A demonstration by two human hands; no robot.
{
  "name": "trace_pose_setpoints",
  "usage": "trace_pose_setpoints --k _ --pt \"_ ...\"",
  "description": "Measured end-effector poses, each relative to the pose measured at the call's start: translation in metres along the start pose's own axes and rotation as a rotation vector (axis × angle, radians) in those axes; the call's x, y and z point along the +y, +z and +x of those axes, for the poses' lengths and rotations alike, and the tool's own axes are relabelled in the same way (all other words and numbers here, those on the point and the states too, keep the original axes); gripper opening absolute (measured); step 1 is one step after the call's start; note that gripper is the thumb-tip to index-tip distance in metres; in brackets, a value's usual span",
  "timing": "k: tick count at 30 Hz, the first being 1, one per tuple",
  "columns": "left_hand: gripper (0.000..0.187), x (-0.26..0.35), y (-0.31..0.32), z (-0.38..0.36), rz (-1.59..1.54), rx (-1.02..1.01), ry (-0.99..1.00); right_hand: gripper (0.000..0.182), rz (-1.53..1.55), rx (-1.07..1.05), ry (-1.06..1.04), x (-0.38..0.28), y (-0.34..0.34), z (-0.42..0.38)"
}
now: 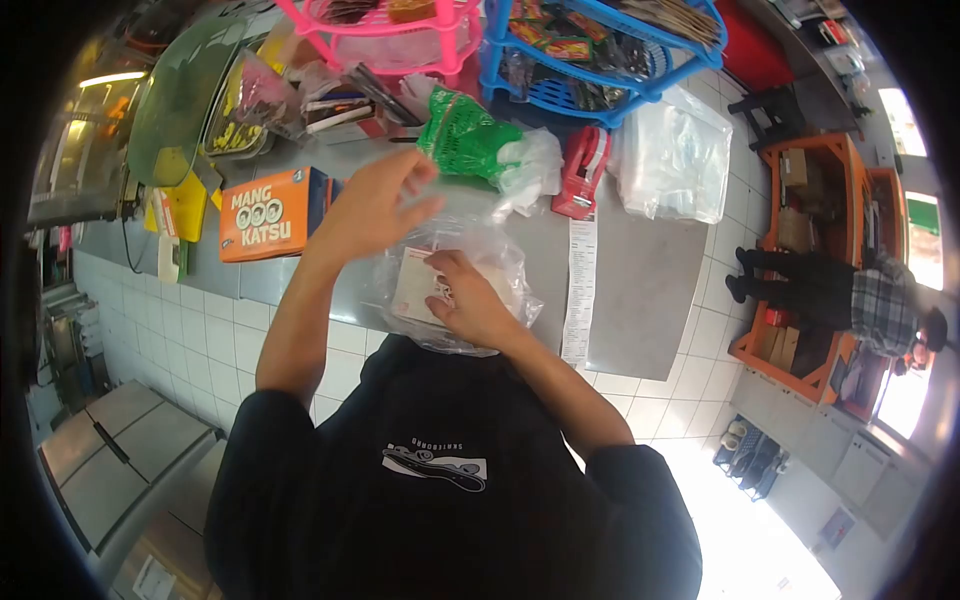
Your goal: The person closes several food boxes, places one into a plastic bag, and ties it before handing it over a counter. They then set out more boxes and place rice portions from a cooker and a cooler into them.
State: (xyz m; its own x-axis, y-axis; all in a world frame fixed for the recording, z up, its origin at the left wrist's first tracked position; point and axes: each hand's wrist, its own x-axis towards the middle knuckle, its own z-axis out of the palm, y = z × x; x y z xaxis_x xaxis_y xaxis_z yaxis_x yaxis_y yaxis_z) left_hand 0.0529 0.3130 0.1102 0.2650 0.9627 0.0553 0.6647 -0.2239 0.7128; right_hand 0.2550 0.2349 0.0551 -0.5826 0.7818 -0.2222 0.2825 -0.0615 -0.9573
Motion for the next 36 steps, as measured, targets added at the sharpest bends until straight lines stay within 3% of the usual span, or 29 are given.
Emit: trace_pose_setpoints --k 2,4,5,7,8,9,11,12,13,14,15,17,19,21,23,25,26,27,29,33,35,36 --pt "0.051 -0.013 0.008 -0.049 0.097 0.105 0.056 0.029 0.138 0.055 -0.032 -0.013 -0.002 -0.001" --pt "0.055 -0.019 0.019 -0.086 0.428 0.341 -0.090 0.034 0.200 -0.149 0.104 -0.054 -0.022 -0.015" --pt "0.055 -0.015 0.020 -0.098 0.427 0.352 -0.102 0.034 0.192 -0.162 0.104 -0.057 -0.025 -0.014" --pt "0.052 -0.009 0.022 -0.117 0.259 0.052 -0.454 0.037 -0.611 0.015 -0.207 -0.060 -0.026 -0.014" --pt "0.039 -0.020 0.033 -0.123 0.218 0.051 -0.448 0.039 -0.808 0.063 -0.202 -0.053 -0.015 -0.008" --pt "0.039 -0.020 0.031 -0.126 0.214 0.057 -0.448 0.039 -0.814 0.061 -0.204 -0.032 -0.005 0.000" --pt "0.025 -0.012 0.028 -0.128 -0.134 0.194 -0.427 0.038 -0.996 0.120 -0.233 0.025 0.007 0.021" --pt "0.025 -0.007 0.025 -0.128 -0.139 0.195 -0.424 0.038 -1.001 0.120 -0.232 0.046 0.004 0.035" --pt "0.020 0.000 0.021 -0.129 -0.342 0.292 -0.413 0.037 -0.920 0.078 -0.161 0.066 0.000 0.048" --pt "0.015 0.005 0.021 -0.130 -0.543 0.384 -0.398 0.036 -0.835 0.042 -0.089 0.075 -0.003 0.056" --pt "0.015 0.008 0.024 -0.128 -0.544 0.382 -0.396 0.036 -0.836 0.045 -0.088 0.072 -0.006 0.062" --pt "0.014 0.012 0.033 -0.120 -0.845 0.452 -0.281 0.034 -0.965 0.006 -0.165 0.058 -0.009 0.068" --pt "0.010 0.033 0.031 -0.104 -0.764 0.474 -0.186 0.033 -0.865 0.002 -0.131 0.066 -0.006 0.065" --pt "0.008 0.035 0.029 -0.108 -0.673 0.498 -0.088 0.034 -0.877 0.106 -0.262 0.087 -0.012 0.060" --pt "0.010 0.021 0.030 -0.126 -0.413 0.743 -0.034 0.033 -0.942 0.066 -0.286 0.094 -0.036 0.067" --pt "0.017 -0.026 0.060 -0.178 -0.622 0.654 -0.389 0.036 -1.009 -0.039 -0.089 0.121 -0.055 0.072" --pt "0.019 -0.055 0.079 -0.205 -0.585 0.476 -0.532 0.033 -0.958 0.003 0.062 0.081 -0.045 0.065" --pt "0.020 -0.075 0.101 -0.229 -0.547 0.295 -0.674 0.033 -0.957 -0.005 0.060 0.056 -0.036 0.056" --pt "0.028 -0.084 0.137 -0.255 -0.882 -0.040 -0.897 0.030 -0.471 -0.016 0.037 0.022 -0.026 0.043" --pt "0.047 -0.070 0.181 -0.263 -0.966 -0.033 -1.005 0.034 -0.624 -0.214 -0.110 -0.014 -0.034 0.019" --pt "0.049 -0.056 0.178 -0.248 -1.361 -0.052 -0.884 0.034 0.072 -0.380 -0.005 -0.045 -0.035 0.009" --pt "0.049 -0.056 0.185 -0.245 -1.366 -0.037 -0.891 0.034 0.072 -0.395 -0.004 -0.050 -0.037 0.004"
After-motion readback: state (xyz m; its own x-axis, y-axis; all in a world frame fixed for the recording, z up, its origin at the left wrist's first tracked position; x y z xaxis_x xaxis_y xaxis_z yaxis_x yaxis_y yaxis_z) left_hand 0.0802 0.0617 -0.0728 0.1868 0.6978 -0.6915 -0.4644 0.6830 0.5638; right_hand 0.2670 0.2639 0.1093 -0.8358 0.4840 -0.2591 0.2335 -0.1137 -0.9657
